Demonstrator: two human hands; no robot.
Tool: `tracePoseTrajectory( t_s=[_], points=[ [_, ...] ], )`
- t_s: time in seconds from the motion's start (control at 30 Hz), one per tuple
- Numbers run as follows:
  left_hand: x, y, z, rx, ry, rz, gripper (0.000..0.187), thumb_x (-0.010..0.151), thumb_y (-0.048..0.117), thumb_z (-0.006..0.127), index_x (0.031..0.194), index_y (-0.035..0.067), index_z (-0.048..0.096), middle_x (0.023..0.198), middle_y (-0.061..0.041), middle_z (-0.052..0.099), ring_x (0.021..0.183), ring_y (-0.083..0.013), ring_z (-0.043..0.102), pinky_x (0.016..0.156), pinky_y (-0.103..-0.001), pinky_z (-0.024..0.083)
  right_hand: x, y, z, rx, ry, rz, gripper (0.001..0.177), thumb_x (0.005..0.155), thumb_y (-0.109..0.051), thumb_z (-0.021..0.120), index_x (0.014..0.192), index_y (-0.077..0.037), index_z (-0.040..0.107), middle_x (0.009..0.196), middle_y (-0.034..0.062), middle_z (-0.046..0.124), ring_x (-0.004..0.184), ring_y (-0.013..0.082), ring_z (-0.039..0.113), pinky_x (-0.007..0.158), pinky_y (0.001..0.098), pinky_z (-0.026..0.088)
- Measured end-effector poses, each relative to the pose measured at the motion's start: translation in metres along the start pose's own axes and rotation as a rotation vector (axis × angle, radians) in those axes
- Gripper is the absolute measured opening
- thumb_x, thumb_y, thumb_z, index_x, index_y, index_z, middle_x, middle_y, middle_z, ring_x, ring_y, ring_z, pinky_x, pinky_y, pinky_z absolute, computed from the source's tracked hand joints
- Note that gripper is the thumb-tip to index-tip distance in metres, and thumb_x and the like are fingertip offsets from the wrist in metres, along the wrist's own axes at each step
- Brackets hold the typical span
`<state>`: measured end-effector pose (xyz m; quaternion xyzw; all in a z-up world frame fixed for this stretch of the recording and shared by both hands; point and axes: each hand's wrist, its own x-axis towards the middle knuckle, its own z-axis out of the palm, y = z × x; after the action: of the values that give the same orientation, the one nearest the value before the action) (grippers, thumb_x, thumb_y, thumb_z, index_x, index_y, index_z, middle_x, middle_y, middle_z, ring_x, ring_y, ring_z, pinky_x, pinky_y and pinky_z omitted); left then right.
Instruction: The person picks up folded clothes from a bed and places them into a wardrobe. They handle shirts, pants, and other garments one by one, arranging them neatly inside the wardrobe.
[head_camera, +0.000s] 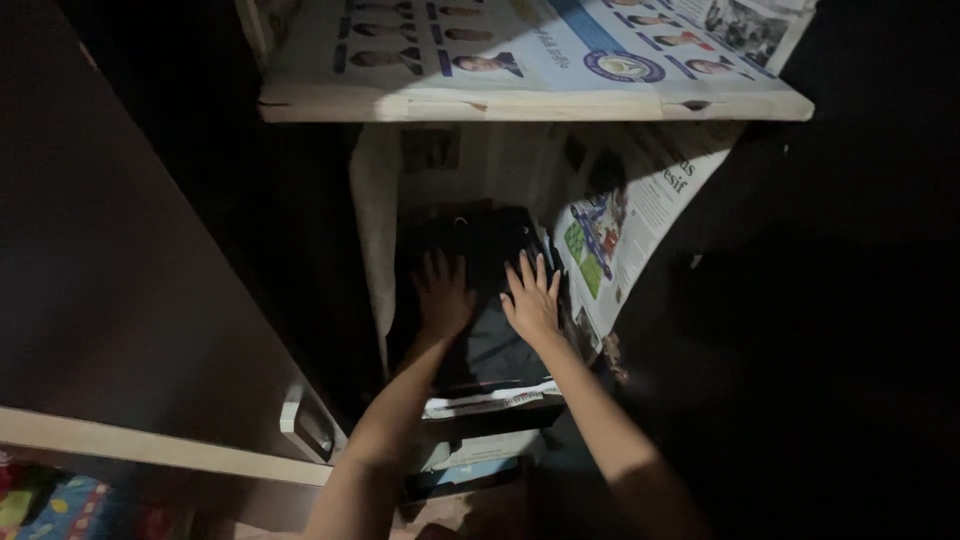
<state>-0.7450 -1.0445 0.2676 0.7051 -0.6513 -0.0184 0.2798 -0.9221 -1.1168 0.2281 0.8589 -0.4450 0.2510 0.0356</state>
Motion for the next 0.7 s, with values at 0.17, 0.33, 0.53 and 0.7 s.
tracePoseTrajectory(
  t_s=[0.17,0.33,0.53,0.7],
  points=[
    [0.034,-0.033,0.039,0.132,-0.024,0.015,0.077,0.102,0.057,0.045,0.163,0.015,0.025,0.167,-0.028,0.010,0.153,-0.0499,0.003,0.117,-0.072,0.010,0.053,0.003,-0.012,-0.097,-0.180,0.036,0.062,0.104,-0.039,0.047,0.160,-0.019,0.030,0.170,0.0146,0.013,0.155,0.0450,0.001,0.115,0.0753,0.009],
    [0.073,-0.078,0.101,-0.237,-0.109,-0.091,0.086,0.100,0.063,0.049,0.166,0.022,0.011,0.168,-0.025,0.000,0.154,-0.0479,0.003,0.118,-0.071,0.014,0.073,-0.018,-0.055,0.079,-0.519,0.226,0.084,0.099,-0.063,0.038,0.160,-0.008,0.022,0.151,0.0245,0.049,0.151,0.0420,0.026,0.123,0.0656,0.010],
    [0.069,-0.062,0.076,-0.552,-0.300,-0.214,0.090,0.100,0.059,0.054,0.165,0.021,0.004,0.167,-0.025,0.017,0.152,-0.0482,0.018,0.118,-0.063,0.032,0.080,0.018,0.006,-0.132,-0.557,0.176,0.074,0.102,-0.067,0.025,0.164,-0.030,0.012,0.172,0.0024,-0.003,0.154,0.0441,0.003,0.121,0.0690,0.012],
    [0.050,-0.031,0.031,-0.259,-0.313,-0.187,0.087,0.102,0.067,0.041,0.165,0.015,0.011,0.165,-0.029,0.017,0.152,-0.0468,0.019,0.119,-0.066,0.028,0.061,-0.012,-0.053,-0.308,-0.473,0.044,0.062,0.103,-0.052,0.029,0.150,-0.016,0.049,0.165,0.0080,0.033,0.155,0.0367,0.013,0.120,0.0655,0.011]
  ],
)
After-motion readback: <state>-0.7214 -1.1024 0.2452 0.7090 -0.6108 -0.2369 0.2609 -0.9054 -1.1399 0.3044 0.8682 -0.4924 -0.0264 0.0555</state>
